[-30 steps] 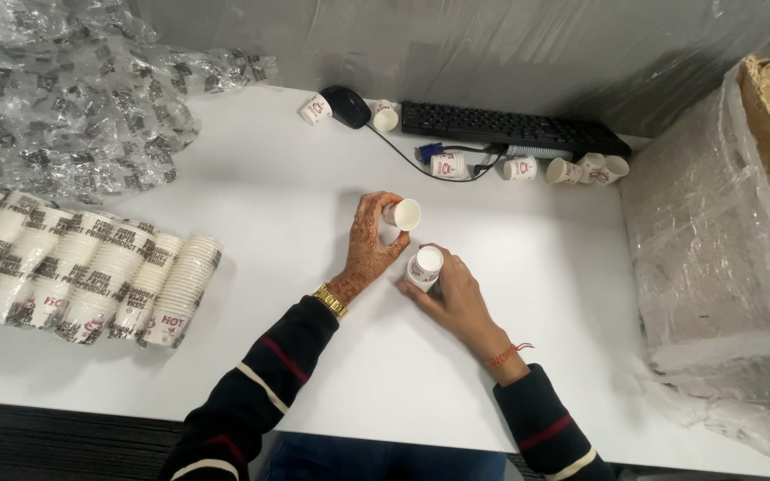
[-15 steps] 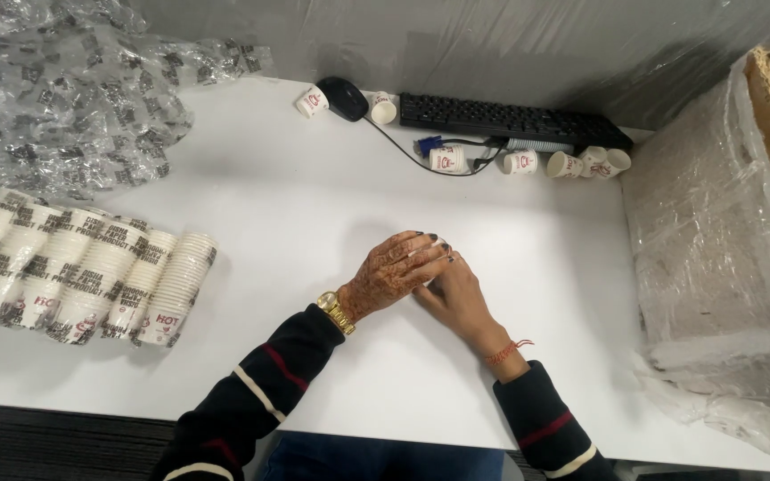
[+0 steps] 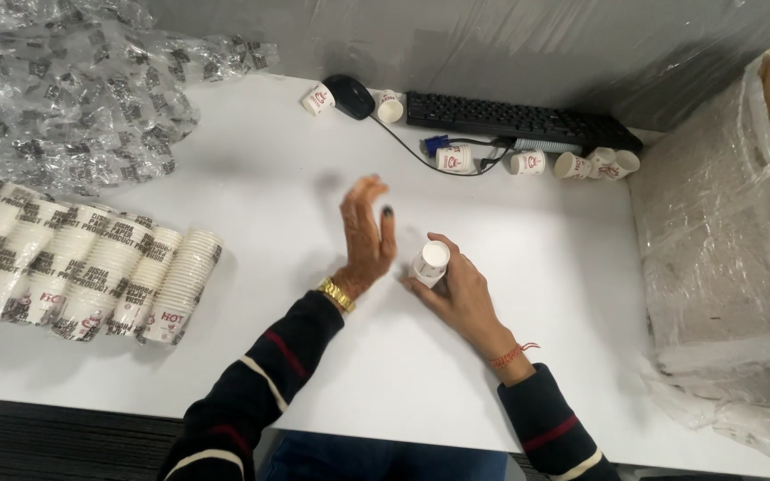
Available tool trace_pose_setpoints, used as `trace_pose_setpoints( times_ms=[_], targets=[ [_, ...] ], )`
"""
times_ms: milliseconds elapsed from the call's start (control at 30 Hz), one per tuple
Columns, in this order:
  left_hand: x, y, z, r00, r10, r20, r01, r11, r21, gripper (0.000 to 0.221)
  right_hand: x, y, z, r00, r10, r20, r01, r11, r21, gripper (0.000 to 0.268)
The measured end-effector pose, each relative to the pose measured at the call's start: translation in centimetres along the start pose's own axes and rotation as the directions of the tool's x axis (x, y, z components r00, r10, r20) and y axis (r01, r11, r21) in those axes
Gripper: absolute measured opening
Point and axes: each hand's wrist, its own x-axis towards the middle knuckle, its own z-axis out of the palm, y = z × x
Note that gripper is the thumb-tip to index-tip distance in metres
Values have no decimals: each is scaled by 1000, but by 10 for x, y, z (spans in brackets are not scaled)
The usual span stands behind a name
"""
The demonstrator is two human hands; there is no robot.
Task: Stacking paper cups and inserting them into plastic sleeves for packaging.
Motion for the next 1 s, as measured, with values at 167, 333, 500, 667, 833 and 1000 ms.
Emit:
trace_pose_setpoints(
  times_ms=[167,333,500,667,833,1000],
  targets=[
    [35,-110,15,897,-392,-206,433,874,222,37,-2,2,2,1000,-5,-6,5,1000,-17,75],
    [77,-174,13,841,-534,-91,520,750,408,47,-2,6,4,999,-41,-4,41,999,-21,72],
    [94,-201,20,829,-559,30,472,726,500,40,3,6,1,1000,-30,6,30,1000,-10,72],
    [68,-234,27,816,-576,-37,554,765,329,34,2,14,5,996,-91,-1,91,996,-13,69],
    [93,-183,6,861,-494,-122,508,838,197,67,2,13,6,995,-103,-18,103,995,-9,66],
    [84,-190,15,960,-280,-1,248,849,467,56,0,8,3,998,-58,-4,58,998,-9,70]
  ],
)
